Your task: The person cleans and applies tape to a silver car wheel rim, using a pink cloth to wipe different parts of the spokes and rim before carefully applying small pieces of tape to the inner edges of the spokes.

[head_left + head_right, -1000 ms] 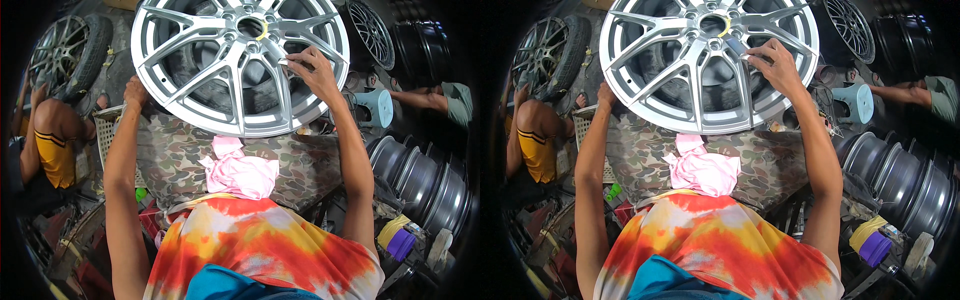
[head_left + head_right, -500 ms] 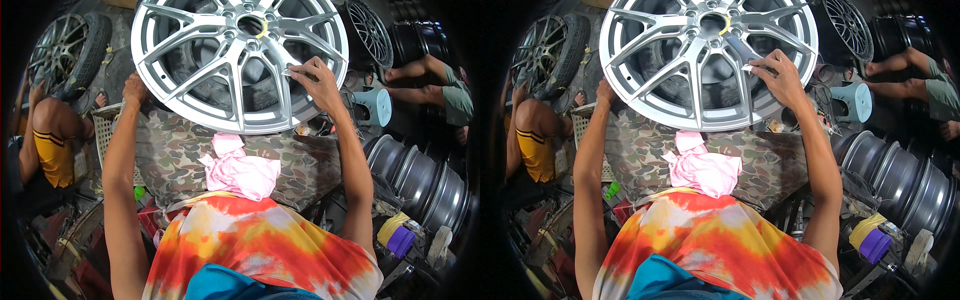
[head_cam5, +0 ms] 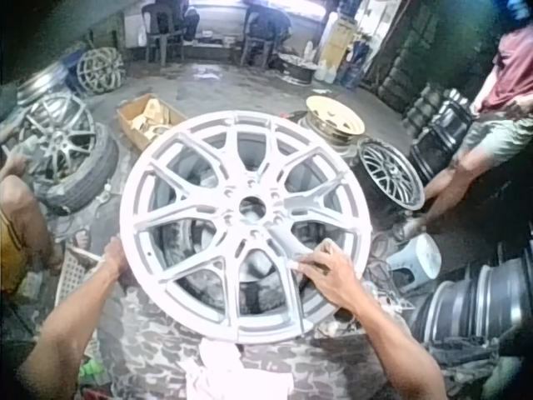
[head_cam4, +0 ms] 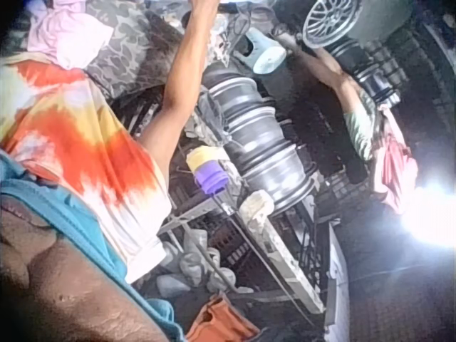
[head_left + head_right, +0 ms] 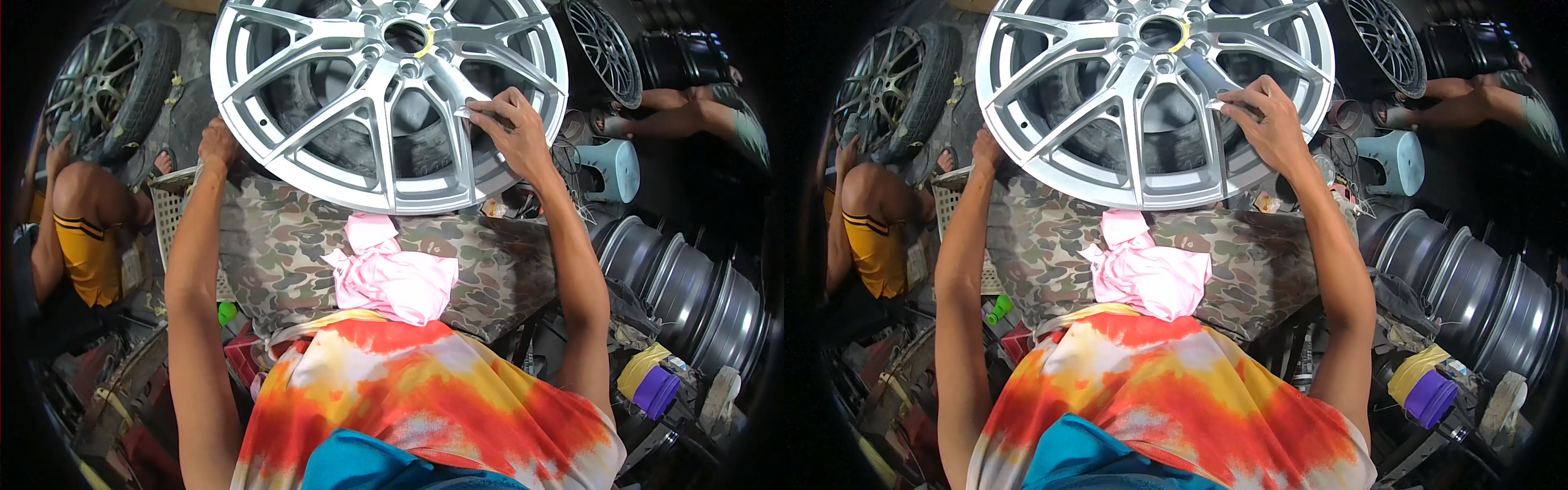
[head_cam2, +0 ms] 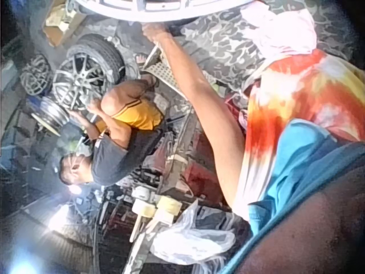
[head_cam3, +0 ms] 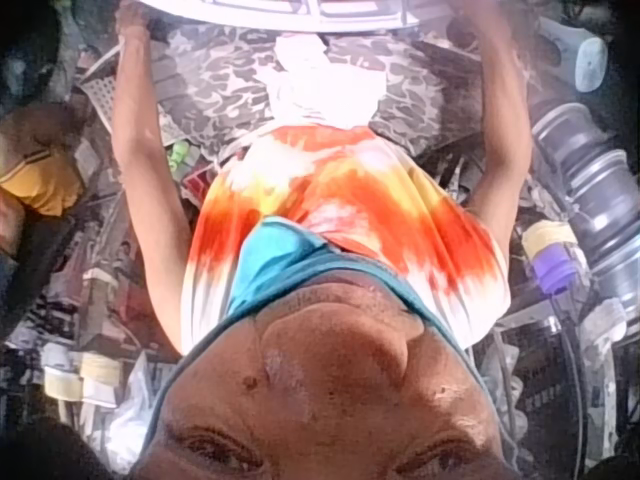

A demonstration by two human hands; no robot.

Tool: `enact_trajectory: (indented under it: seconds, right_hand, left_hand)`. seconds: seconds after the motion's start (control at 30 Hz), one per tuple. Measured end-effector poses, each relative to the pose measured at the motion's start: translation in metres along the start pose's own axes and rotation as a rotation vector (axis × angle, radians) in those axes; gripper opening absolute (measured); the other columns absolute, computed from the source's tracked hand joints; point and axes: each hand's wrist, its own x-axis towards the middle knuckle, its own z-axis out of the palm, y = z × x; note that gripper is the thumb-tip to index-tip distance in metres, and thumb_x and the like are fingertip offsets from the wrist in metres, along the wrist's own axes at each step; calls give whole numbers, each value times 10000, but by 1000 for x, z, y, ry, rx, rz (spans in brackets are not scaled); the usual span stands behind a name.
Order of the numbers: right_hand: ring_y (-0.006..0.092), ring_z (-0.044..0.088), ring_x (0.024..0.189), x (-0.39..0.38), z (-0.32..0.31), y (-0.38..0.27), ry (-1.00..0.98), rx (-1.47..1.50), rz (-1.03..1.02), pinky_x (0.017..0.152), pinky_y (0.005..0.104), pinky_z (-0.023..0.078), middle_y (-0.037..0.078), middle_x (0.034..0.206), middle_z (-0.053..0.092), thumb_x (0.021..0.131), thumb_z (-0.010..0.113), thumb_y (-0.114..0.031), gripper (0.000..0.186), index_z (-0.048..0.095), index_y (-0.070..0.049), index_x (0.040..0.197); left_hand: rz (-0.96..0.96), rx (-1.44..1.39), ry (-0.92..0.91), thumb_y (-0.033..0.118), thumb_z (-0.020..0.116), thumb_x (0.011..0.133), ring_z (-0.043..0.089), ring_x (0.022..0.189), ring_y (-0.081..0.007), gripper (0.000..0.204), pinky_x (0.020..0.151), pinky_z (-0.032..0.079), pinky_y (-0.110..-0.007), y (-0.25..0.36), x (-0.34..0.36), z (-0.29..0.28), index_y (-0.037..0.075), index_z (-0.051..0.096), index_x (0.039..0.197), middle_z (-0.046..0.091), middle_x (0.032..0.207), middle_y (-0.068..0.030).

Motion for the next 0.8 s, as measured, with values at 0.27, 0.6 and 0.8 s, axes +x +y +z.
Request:
enact_trajectory:
  seconds: [0.27,0.6,0.8]
  right_hand:
    - [225,623,825,-25,-6,-17,-32,28,10,729,351,509,84,929,594,905,782,-173,206,810,-105,1098]
    - [221,590,837,-62,-3,-23,55,38,18,771,347,489,82,901,576,879,792,-147,222,806,-85,1092]
    - [227,591,834,-56,4,-18,95,50,27,766,353,491,85,895,570,878,793,-146,223,806,-89,1093]
  left_hand:
    - [-5,56,-11,328,756,913,674,1157,-388,626,704,642,-563,-10,6,12,10,429,1343,612,1251,-202]
    - [-31,-58,3,331,729,928,681,1138,-390,612,653,636,-575,-11,3,6,38,385,1341,609,1225,-202]
    - [8,15,84,296,643,970,694,1092,-400,496,641,635,-579,-1,4,9,29,413,1319,619,1189,-197]
